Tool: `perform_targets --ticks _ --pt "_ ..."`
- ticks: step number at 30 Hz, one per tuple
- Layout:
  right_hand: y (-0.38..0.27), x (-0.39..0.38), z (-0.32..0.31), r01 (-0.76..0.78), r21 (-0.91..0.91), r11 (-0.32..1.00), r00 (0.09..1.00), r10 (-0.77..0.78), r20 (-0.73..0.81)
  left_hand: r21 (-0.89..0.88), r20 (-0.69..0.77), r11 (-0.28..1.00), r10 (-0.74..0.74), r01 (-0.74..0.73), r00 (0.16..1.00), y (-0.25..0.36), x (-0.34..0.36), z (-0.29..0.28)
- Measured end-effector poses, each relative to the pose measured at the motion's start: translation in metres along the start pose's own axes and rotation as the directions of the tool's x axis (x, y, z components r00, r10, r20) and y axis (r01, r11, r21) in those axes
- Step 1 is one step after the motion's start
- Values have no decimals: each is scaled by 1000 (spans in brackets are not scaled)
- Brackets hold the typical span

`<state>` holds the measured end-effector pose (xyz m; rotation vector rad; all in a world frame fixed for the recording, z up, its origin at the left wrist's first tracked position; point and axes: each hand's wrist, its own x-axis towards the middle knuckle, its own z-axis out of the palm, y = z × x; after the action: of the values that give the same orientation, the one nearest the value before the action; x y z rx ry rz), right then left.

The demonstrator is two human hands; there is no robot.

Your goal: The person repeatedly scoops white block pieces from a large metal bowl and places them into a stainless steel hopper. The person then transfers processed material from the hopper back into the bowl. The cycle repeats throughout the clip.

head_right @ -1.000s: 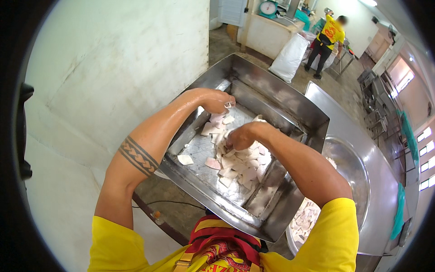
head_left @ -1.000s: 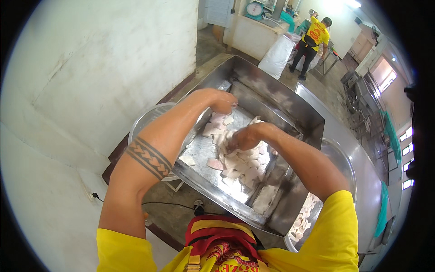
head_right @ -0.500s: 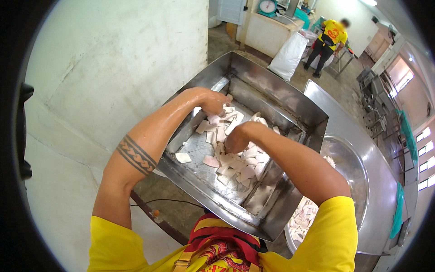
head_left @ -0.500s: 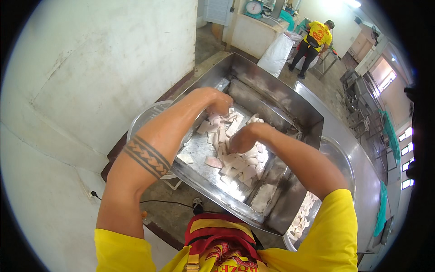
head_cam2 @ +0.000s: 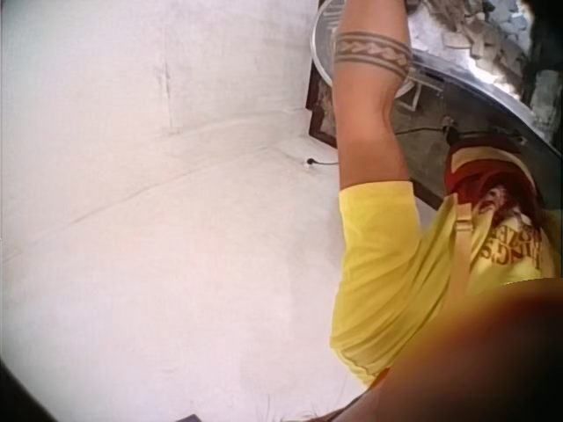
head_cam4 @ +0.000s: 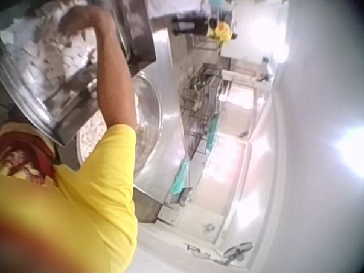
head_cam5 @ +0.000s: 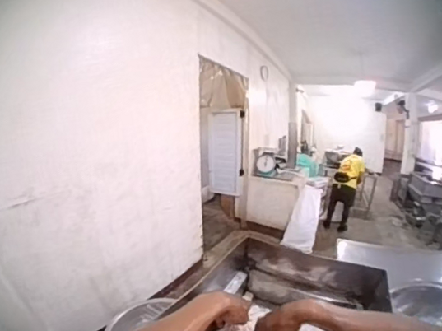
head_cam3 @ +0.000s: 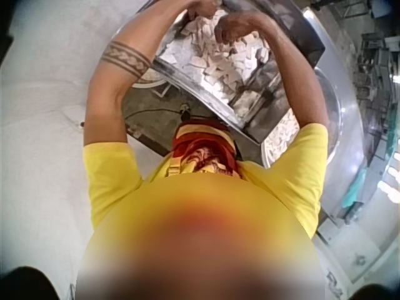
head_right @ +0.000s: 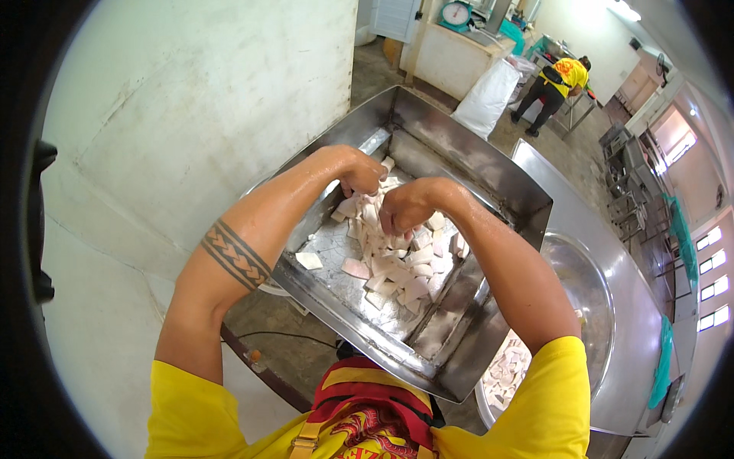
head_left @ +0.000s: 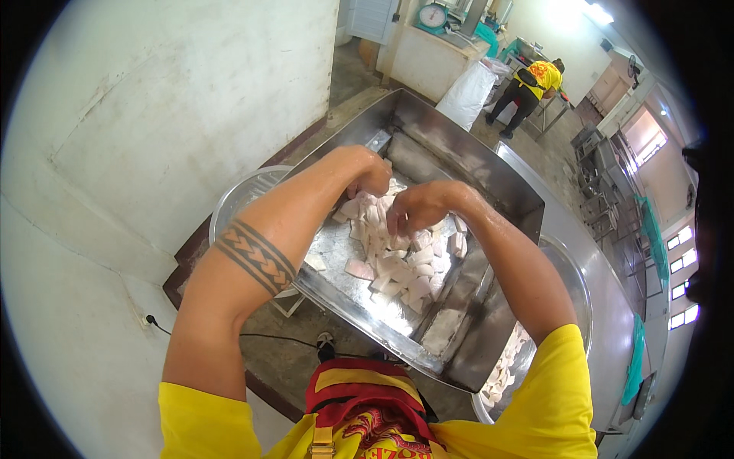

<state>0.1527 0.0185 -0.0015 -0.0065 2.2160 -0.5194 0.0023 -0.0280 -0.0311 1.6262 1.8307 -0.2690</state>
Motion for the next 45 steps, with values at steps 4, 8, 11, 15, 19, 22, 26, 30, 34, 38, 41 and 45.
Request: perform_targets --ticks 4,8,11,15,19,22,26,30,34,38,41,45 --pt "-21 16 28 4 464 886 845 -251 472 -31 42 999 37 -36 998 0 -2 -1" --pt "-22 56 65 -146 341 929 768 -111 631 -53 66 997 53 -49 996 -1 -4 0" --pt "2 71 63 -92 34 995 913 70 402 -68 93 997 41 -35 995 -1 -3 0" --pt "33 54 35 9 -153 988 969 29 244 -43 96 999 27 -23 995 -1 -5 -1" --pt "39 29 15 -230 142 963 966 208 157 -32 116 999 10 -6 993 0 -3 -1" --pt "22 29 25 45 -213 976 986 -8 168 -37 117 999 21 -17 993 -1 0 0" --pt "-4 44 40 -35 -322 946 947 135 291 -114 103 993 41 -29 994 -4 0 3" --pt "-1 26 17 -319 -34 947 941 320 111 -116 142 992 71 -55 987 -4 -2 -2" --pt "6 1 28 -549 -162 820 835 548 -56 -85 162 996 43 -29 986 -1 -6 -5" --pt "3 20 57 -569 -9 822 802 552 -230 -153 151 987 67 -44 986 -1 -8 -3" --pt "12 35 48 -256 479 840 951 307 -29 -181 137 983 51 -25 989 -2 -5 -2" --pt "33 28 29 -273 195 942 871 328 -367 -173 184 984 79 -47 980 -3 -3 -4"
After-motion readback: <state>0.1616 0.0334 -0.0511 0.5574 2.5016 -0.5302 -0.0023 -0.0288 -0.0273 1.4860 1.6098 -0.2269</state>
